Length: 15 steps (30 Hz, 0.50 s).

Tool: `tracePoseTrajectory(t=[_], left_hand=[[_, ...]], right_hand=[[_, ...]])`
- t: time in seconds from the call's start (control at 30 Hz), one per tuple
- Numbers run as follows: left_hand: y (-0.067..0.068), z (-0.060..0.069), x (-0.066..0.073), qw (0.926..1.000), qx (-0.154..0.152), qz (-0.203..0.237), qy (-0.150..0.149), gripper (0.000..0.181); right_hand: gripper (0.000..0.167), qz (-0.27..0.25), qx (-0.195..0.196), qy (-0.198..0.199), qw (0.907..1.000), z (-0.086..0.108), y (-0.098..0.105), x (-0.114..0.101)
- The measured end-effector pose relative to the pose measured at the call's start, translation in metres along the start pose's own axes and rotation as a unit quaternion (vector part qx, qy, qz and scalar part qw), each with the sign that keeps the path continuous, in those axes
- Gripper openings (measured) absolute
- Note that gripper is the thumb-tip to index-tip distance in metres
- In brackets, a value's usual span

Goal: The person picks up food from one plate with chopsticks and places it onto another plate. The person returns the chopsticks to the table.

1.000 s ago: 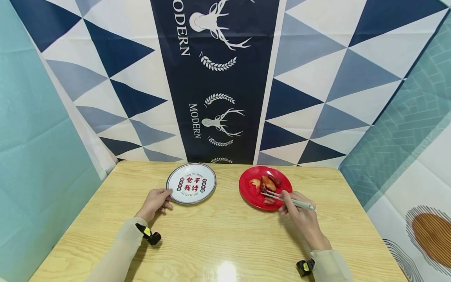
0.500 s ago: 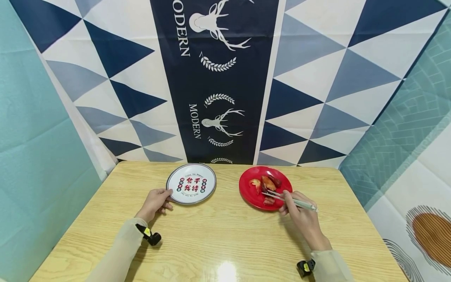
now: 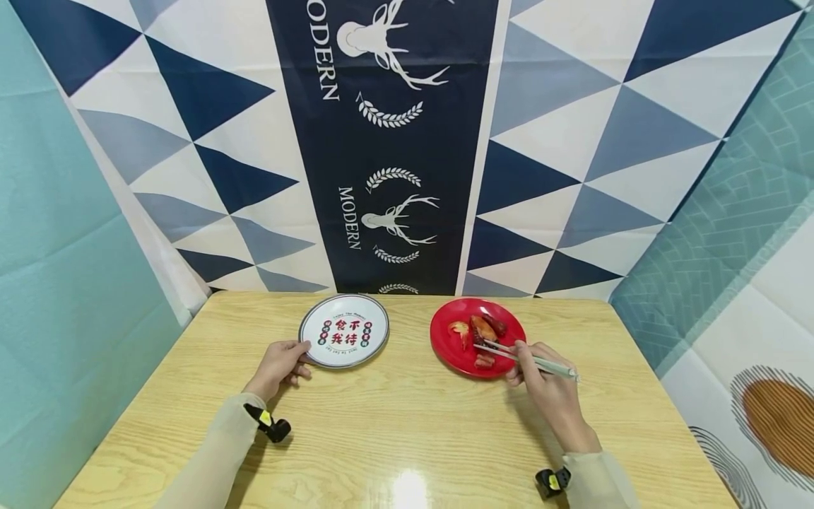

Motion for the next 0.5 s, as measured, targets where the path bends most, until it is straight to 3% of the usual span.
tracePoseTrajectory(t=[0.2, 0.5], left_hand=[[0.0011, 0.0017, 0.0018, 1.0, -0.001, -0.002, 0.0, 0.035], [0.0008, 0.0031, 0.0029, 1.0, -0.001, -0.001, -0.003, 0.033]], right_hand=[[0.022, -0.014, -0.001, -0.005, 0.9999, 0.0008, 0.0027, 0.0122], [0.023, -0.016, -0.001, -0.006, 0.9998, 0.0018, 0.0047, 0.008]])
Point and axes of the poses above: each hand's wrist, its own z-axis away from the middle knuckle, its own y-axis out of the back of the hand, x = y × z, the point moved 7 cm from there along -z, towards the middle knuckle, and after that the axes turned 14 degrees about x, right-handed, at the moved point
